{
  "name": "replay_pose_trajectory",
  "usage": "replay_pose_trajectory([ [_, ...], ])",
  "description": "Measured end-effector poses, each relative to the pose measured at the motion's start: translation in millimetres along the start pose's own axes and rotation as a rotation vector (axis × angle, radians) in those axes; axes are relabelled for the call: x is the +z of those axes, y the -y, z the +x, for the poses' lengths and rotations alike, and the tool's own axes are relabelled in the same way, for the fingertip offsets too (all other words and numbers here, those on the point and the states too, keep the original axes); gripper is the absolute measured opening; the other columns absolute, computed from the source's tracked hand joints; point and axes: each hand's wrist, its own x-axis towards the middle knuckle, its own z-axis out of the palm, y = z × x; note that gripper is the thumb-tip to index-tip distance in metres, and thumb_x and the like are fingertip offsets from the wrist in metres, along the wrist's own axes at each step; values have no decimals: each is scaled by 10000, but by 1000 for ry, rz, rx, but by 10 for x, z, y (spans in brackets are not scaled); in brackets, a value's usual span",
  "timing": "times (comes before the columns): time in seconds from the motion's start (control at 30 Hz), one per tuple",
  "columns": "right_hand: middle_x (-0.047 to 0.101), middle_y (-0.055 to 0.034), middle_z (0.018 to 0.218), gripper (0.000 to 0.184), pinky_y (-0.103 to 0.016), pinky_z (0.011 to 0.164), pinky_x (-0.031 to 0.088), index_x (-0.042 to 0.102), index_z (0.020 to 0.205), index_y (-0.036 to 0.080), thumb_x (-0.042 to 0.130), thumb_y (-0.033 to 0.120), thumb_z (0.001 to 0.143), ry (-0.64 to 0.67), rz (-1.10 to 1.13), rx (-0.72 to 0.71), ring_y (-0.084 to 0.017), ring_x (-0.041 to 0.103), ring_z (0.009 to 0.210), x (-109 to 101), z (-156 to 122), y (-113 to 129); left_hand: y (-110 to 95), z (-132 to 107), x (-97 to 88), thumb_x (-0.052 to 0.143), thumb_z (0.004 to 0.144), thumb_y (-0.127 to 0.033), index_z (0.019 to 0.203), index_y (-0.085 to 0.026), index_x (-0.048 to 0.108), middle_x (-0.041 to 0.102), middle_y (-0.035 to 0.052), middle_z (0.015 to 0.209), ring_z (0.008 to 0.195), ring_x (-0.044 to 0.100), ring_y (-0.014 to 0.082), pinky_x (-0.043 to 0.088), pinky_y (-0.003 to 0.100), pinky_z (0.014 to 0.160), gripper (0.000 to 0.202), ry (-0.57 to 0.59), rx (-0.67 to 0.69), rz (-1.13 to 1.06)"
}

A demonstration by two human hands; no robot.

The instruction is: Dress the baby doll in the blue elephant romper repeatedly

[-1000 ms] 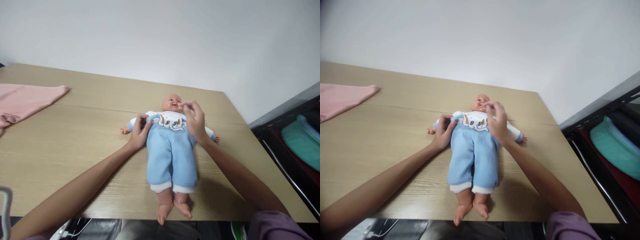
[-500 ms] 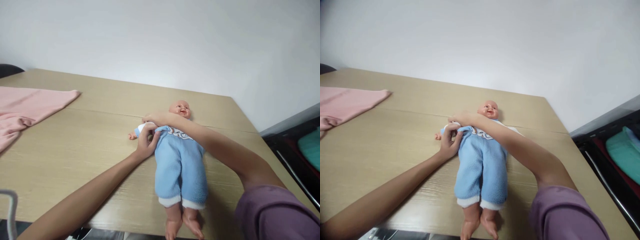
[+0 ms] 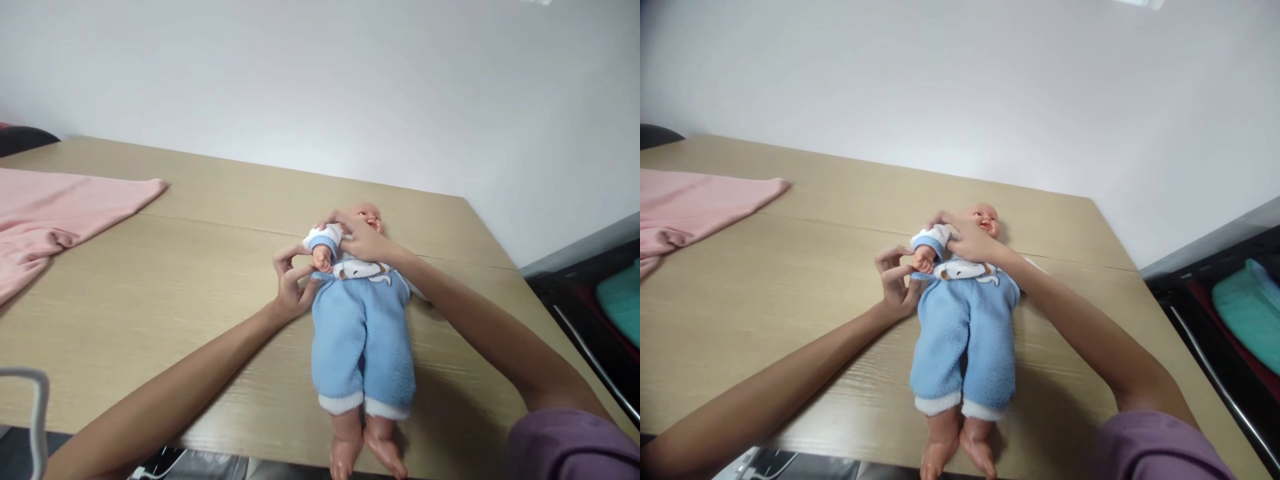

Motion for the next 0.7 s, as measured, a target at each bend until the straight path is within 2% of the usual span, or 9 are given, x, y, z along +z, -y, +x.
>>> replay_pose_trajectory([
  [0.07, 785, -34, 1158, 325, -404, 1082, 547, 730, 1122, 269, 612, 129, 854, -30, -98, -66, -240, 718, 1114, 36, -9, 10, 23, 3, 18, 681, 1071, -457, 1070, -319, 613, 616, 85, 1265, 1168, 650, 295, 560, 544, 1032, 154, -6, 70, -47],
  [0.13, 772, -58, 1169, 319, -417, 1075, 543, 754, 1087, 259, 608, 96, 855, -55, -185, -130, -253, 719, 1128, 62, -13, 7, 29, 17, 48, 648, 1099, -470, 1088, -311, 599, 662, 63, 1175, 1086, 674, 262, 577, 496, 988, 166, -37, 56, -113],
  [0.27, 750, -90, 1219, 200, -436, 1104, 530, 795, 1069, 258, 650, 184, 953, -27, -266, -146, -266, 703, 1197, 66, -69, 31, -5, 74, 106, 618, 1146, -414, 1171, -292, 622, 669, 23, 1035, 907, 650, 176, 548, 324, 831, 125, -152, -182, -206],
  [0.33, 760, -90, 1184, 178, -429, 1053, 545, 787, 1113, 247, 638, 306, 1037, -11, -244, -74, -261, 709, 1130, 51, -124, 90, -34, 110, 121, 667, 1121, -478, 1121, -267, 651, 652, 25, 1043, 885, 631, 164, 535, 298, 803, 212, -169, -306, -196],
  [0.4, 775, -79, 1127, 296, -408, 987, 552, 765, 1130, 225, 569, 446, 1113, 5, -178, 41, -250, 713, 1058, 32, -182, 169, -61, 140, 131, 711, 1073, -588, 1076, -258, 660, 653, 28, 1049, 909, 633, 174, 542, 302, 835, 334, -169, -434, -209],
  [0.5, 777, -48, 1032, 408, -366, 888, 551, 727, 1115, 215, 599, 602, 1095, 67, -93, 214, -233, 714, 979, 9, -245, 263, -84, 159, 145, 722, 1030, -689, 1067, -262, 638, 660, 15, 1009, 939, 633, 180, 537, 300, 888, 437, -190, -570, -243],
  [0.6, 769, -15, 938, 431, -337, 775, 527, 699, 1130, 222, 740, 631, 1002, 164, -49, 317, -211, 696, 858, -7, -269, 282, -59, 161, 154, 723, 1025, -696, 1073, -262, 597, 629, -19, 895, 826, 602, 158, 517, 267, 795, 454, -197, -672, -289],
  [0.7, 804, -42, 1053, 406, -344, 824, 543, 695, 1154, 222, 741, 594, 999, 179, -4, 361, -223, 730, 945, -22, -265, 228, 18, 179, 159, 805, 953, -690, 1081, -268, 568, 604, -54, 783, 674, 553, 139, 470, 236, 636, 501, -173, -853, -420],
])
